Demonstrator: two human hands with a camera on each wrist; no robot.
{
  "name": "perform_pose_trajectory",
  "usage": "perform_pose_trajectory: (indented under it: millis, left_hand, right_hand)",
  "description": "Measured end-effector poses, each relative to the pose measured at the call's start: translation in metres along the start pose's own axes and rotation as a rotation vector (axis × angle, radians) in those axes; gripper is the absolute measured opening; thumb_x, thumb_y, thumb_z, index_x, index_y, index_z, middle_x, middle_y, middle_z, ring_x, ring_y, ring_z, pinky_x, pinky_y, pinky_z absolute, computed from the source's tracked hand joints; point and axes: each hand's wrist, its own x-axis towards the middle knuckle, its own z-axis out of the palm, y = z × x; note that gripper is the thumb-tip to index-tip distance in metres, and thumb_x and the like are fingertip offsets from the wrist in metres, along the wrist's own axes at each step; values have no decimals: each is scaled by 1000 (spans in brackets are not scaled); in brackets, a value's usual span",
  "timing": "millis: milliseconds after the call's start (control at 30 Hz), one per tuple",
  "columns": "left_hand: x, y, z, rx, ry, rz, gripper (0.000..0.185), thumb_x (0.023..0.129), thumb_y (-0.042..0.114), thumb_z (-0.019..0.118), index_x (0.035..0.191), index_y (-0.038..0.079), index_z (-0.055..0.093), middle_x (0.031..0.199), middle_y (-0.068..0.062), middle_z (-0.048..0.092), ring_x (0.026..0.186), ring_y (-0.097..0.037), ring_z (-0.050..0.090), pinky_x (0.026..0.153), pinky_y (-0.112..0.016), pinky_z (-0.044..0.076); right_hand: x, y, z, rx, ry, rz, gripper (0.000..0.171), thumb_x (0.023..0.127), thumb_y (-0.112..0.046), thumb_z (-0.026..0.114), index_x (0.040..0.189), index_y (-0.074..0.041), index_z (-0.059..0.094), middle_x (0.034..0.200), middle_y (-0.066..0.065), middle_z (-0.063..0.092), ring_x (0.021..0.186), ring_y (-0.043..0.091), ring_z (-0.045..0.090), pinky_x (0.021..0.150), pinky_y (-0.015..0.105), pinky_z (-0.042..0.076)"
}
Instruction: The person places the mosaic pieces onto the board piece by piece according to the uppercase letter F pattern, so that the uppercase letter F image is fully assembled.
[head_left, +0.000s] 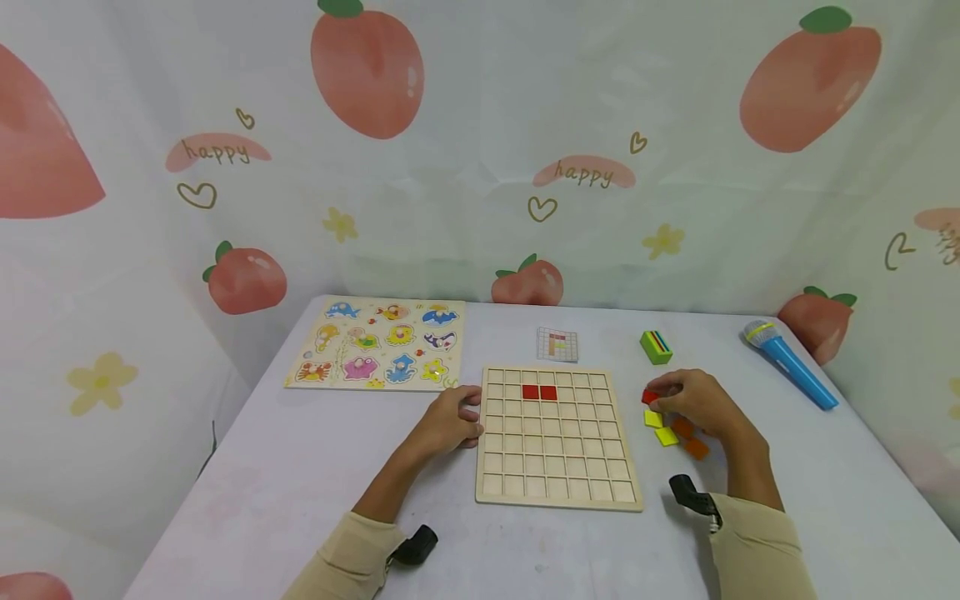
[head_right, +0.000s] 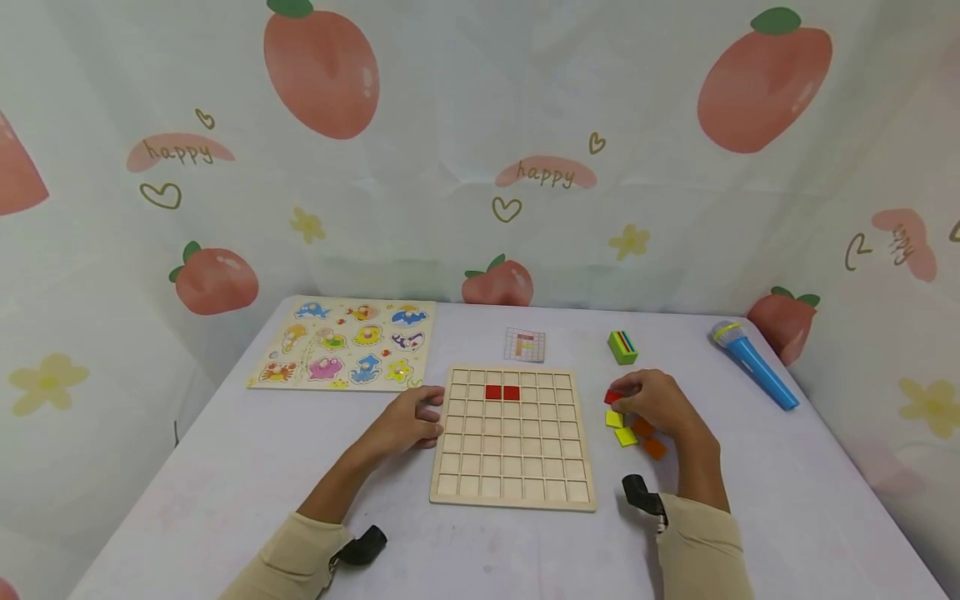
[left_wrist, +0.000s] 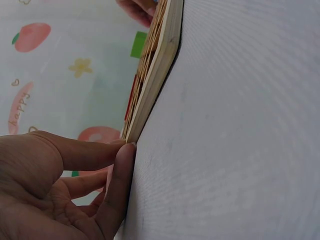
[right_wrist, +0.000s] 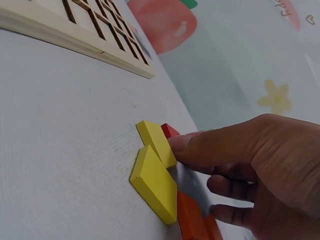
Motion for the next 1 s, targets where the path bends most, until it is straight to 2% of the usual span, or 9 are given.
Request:
perform_pose_trajectory:
  millis: [233,433,700,1000]
  left_hand:
    - [0,0,0,5,10,-4,66,89,-12,72,151,-3,52,137,-16,61,104,-22,65,70,-30,66]
    - [1,0,0,5,5,-5,66,89,-12,72,151,-4,52,137,-16,60,106,-23,65,71,-30,66]
    - [1,-1,1,21,5,-2,66,89,-11,73,151,-4,51,137,-16,61,105,-23,65,71,-30,66]
    - [1,0,1,11,6,-3,66,89,-12,73,151,-3,52,137,-15,61,104,-22,66,70,-31,67]
  right_hand:
    - [3,-3,1,-45,6,-1,47,95,-25,78,132,3,69,120,23,69,96,29,61,77,35,57]
    - [4,-2,4,-22,18,7,51,95,-29,79,133,2,68,119,21,67,96,29,60,76,33,55]
    - [6,-9,13,5,49,-44,48,96,-27,76,134,1,68,108,17,64,83,26,58,66,32,55]
    - [13,-21,20,-48,83,-132,42,95,-27,77,128,-1,74,111,14,68,87,25,54,62,31,49]
